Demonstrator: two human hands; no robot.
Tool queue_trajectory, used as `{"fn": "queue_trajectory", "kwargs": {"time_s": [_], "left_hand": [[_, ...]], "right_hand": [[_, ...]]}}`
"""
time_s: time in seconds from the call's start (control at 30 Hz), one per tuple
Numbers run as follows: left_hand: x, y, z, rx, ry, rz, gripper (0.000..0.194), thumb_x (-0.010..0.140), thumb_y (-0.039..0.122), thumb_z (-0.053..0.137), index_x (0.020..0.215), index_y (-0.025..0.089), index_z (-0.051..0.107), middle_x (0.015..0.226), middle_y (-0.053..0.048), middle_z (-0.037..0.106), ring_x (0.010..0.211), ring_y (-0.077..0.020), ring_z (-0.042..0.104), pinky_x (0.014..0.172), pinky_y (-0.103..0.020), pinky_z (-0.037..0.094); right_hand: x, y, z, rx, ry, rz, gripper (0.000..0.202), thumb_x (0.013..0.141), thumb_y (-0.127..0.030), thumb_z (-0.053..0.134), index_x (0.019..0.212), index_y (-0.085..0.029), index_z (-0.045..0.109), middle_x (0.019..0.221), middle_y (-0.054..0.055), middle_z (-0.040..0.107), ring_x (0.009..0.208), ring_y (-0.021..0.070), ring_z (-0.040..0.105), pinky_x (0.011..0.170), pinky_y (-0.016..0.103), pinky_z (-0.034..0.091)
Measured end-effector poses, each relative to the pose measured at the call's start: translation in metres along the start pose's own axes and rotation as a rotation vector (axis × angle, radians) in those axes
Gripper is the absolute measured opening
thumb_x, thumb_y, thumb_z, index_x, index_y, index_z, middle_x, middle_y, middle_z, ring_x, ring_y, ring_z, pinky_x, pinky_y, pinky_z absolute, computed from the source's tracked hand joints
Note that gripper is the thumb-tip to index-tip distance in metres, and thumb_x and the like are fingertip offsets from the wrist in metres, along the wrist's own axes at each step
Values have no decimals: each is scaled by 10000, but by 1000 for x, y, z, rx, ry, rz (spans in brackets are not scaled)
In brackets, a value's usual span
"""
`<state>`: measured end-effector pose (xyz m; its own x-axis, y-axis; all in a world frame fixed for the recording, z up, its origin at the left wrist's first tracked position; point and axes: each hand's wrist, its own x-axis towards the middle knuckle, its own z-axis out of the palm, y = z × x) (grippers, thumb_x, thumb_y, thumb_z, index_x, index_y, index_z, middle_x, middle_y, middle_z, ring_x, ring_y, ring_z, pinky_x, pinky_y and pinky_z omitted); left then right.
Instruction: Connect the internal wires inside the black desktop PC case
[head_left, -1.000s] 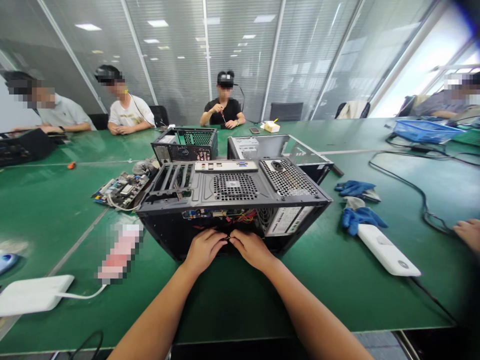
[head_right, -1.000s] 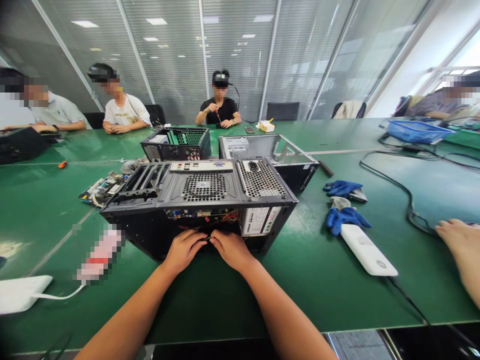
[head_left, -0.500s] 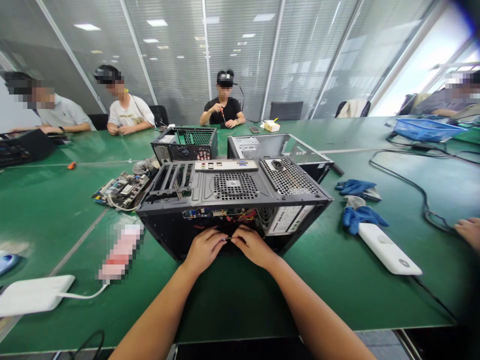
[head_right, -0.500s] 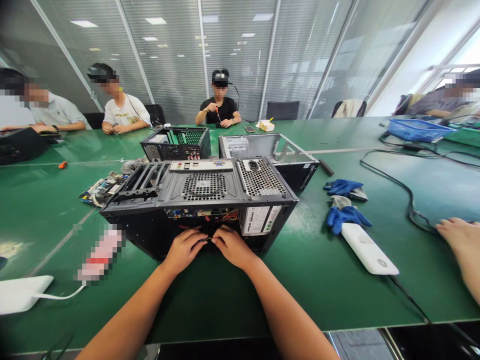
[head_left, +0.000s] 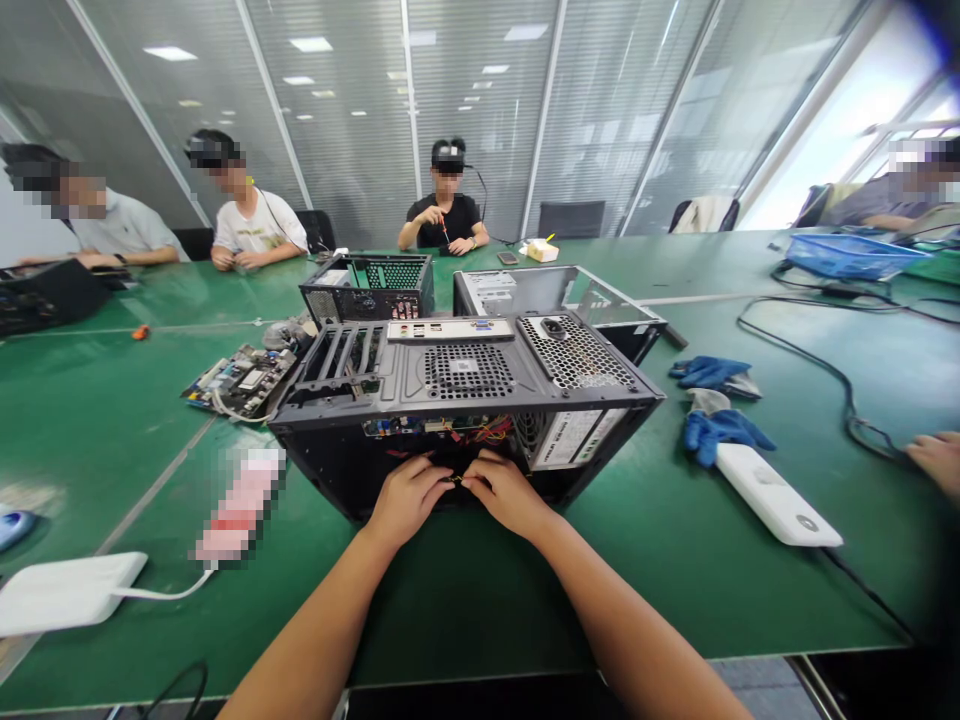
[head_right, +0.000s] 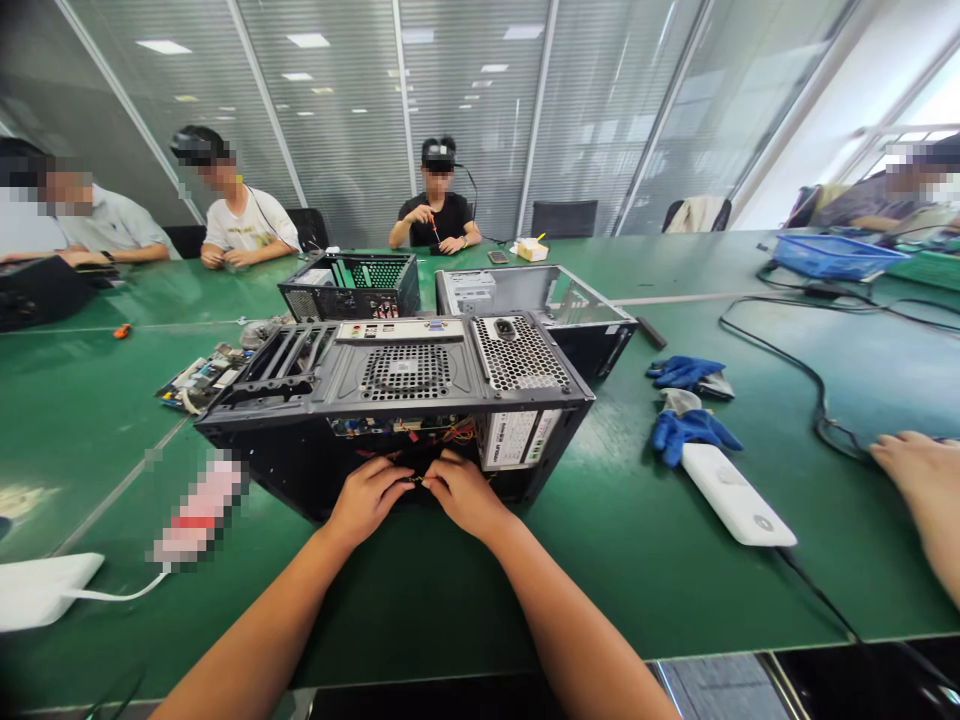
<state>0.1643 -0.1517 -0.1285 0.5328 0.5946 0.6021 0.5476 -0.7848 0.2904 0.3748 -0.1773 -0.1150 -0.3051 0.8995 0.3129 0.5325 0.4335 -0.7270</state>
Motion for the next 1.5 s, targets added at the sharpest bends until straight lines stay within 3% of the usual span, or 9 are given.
{"fn": "queue_trajectory", "kwargs": {"time_s": [0.27,0.43,0.67,1.07,1.5], "left_hand": [[0,1,0,6,82,58,214,953,314,578,1080,201,708,899,-51,686,830,-168,653,768,-302,566],[0,1,0,4,36,33,222,951,348,578,1060,201,704,878,-51,686,820,-174,652,794,-321,563],[2,3,-4,-28,-80,-23,187,951,344,576,997,207,695,874,-44,677,836,-181,644,807,-325,548],[1,0,-1,-35,-50,-13,183,947,333,584,1033,217,697,942,-48,699,880,-187,649,839,-346,538],[1,0,-1,-29,-86,-20,180,943,331,592,1038,223,701,925,-47,692,868,-187,647,820,-342,549]], "right_hand": [[1,-3,-1,62,-39,18,149,942,-182,529,900,-205,670,854,14,625,830,152,584,768,279,437],[1,-2,0,26,-47,24,143,900,-125,587,791,-192,651,810,1,594,790,145,570,732,266,422],[0,0,2,-75,-60,-11,159,894,-92,586,787,-191,650,827,11,581,783,149,561,717,272,416],[3,3,-1,59,-99,-17,163,920,-120,529,872,-195,666,859,12,612,824,146,582,770,268,441],[0,9,5,-33,-62,-2,141,898,-109,594,872,-208,691,855,10,591,821,150,581,761,270,441]]}}
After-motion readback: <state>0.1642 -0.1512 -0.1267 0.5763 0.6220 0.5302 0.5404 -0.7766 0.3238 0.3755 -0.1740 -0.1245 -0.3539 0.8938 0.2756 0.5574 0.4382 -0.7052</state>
